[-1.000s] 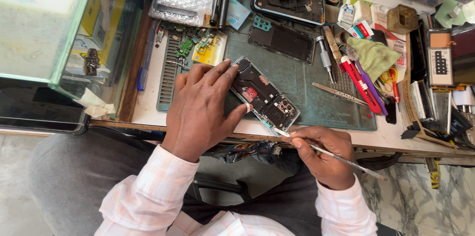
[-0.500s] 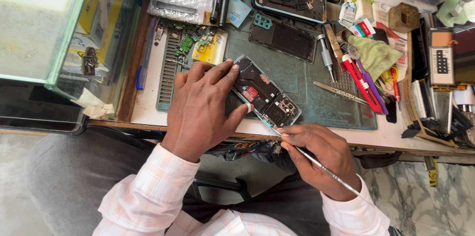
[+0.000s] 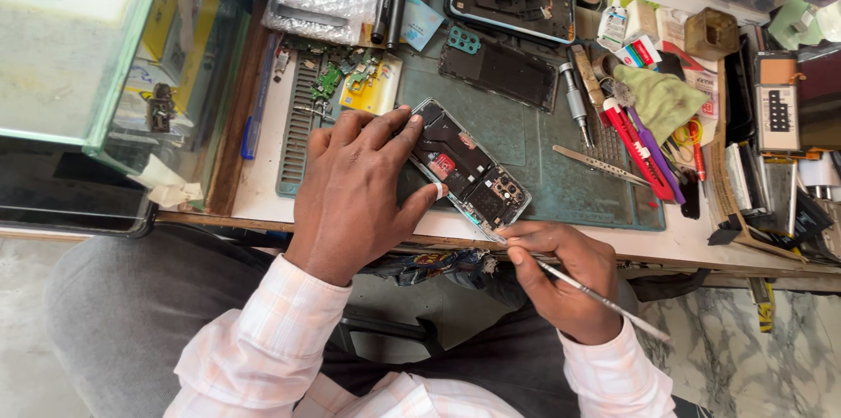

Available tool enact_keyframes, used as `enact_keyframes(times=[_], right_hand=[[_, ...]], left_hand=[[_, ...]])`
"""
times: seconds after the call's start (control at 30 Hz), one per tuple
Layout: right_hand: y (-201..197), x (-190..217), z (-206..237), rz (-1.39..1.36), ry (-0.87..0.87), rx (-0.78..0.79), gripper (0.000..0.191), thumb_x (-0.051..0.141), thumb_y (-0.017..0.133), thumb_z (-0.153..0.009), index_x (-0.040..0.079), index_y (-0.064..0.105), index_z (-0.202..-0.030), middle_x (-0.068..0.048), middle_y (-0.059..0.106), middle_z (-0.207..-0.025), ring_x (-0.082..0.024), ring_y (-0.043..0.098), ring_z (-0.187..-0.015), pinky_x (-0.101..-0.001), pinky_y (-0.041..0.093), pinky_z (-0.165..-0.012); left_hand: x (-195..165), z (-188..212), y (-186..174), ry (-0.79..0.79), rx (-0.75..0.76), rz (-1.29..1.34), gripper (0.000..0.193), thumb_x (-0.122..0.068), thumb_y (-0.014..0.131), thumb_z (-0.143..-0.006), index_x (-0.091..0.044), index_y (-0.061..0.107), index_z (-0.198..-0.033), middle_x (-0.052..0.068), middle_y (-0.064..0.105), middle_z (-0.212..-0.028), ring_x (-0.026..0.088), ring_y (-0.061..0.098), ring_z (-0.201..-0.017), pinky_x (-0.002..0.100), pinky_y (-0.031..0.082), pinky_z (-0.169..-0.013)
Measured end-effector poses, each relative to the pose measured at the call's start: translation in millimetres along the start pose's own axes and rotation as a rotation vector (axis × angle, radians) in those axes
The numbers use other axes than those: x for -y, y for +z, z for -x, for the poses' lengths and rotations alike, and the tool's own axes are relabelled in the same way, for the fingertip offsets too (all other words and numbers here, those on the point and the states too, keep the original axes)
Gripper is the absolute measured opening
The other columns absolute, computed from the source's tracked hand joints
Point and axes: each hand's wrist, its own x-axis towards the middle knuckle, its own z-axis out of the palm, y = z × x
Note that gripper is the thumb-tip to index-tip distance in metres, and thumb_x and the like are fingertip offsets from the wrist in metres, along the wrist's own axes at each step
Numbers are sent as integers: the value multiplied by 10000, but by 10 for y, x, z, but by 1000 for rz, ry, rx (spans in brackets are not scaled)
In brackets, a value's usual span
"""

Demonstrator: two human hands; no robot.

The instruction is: The person uses a metal tool to scrape and clean the internal components of a disassembled mobile phone. They rotate the phone to access different areas and continue cleaning the edges and internal surfaces.

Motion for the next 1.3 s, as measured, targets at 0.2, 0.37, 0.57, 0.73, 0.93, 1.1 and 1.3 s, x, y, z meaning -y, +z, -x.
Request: enact_keyframes(times=[0.2, 0.37, 0.57, 0.73, 0.93, 1.1, 1.3], right_hand=[[-127, 198, -167, 90, 66, 123, 81, 45, 740, -882, -9, 703, -930, -147, 796, -1012, -209, 810, -900, -296, 617, -770], [-154, 252, -281, 117, 116, 189, 105, 57, 760, -864, -7, 739, -945, -136, 806, -975, -191, 818, -839, -286, 621, -698], [-82, 159, -180, 62, 44, 102, 95, 59, 734, -909, -14, 721, -969, -136, 799, -1011, -198, 811, -890, -286, 630, -773], [-70, 87, -150, -91, 67, 96, 72, 54, 704, -935, -13, 688, -957, -137, 790, -1044, -215, 805, -940, -299, 625, -827], [-68, 154, -135, 101, -11, 131, 88, 59, 738, -903, -5, 685, -933, -138, 789, -1033, -206, 804, -929, -297, 616, -788], [-27, 81, -115, -112, 53, 67, 64, 24, 697, -938, -7, 697, -993, -145, 786, -1049, -219, 811, -938, -313, 637, -816], [-36, 66, -68, -24, 44, 70, 85, 17, 707, -926, 3, 688, -1007, -143, 780, -1061, -216, 810, -939, -312, 638, -823]], left_hand=[[9, 12, 13, -8, 12, -13, 724, -406, 825, -733, -33, 659, -1331, 88, 631, -1383, 277, 544, -1195, 435, 381, -948], [12, 10, 19, -17, 8, -7, 732, -406, 832, -717, -31, 660, -1321, 88, 636, -1372, 276, 545, -1193, 436, 377, -961], [2, 2, 8, -11, -2, 0, 722, -386, 832, -729, -35, 658, -1335, 78, 637, -1387, 267, 549, -1199, 425, 383, -966], [15, 15, 4, -8, -6, 2, 707, -387, 833, -727, -42, 666, -1320, 77, 639, -1375, 269, 550, -1189, 428, 385, -938], [7, 6, 11, -5, -19, 0, 714, -391, 831, -725, -38, 666, -1323, 71, 639, -1375, 269, 550, -1192, 428, 388, -948], [9, 3, -3, -18, 11, 2, 713, -393, 835, -723, -35, 665, -1316, 72, 643, -1362, 272, 551, -1182, 428, 383, -929], [1, 5, 16, -6, -6, -5, 726, -387, 839, -719, -28, 664, -1325, 82, 639, -1382, 271, 551, -1182, 430, 382, -948]])
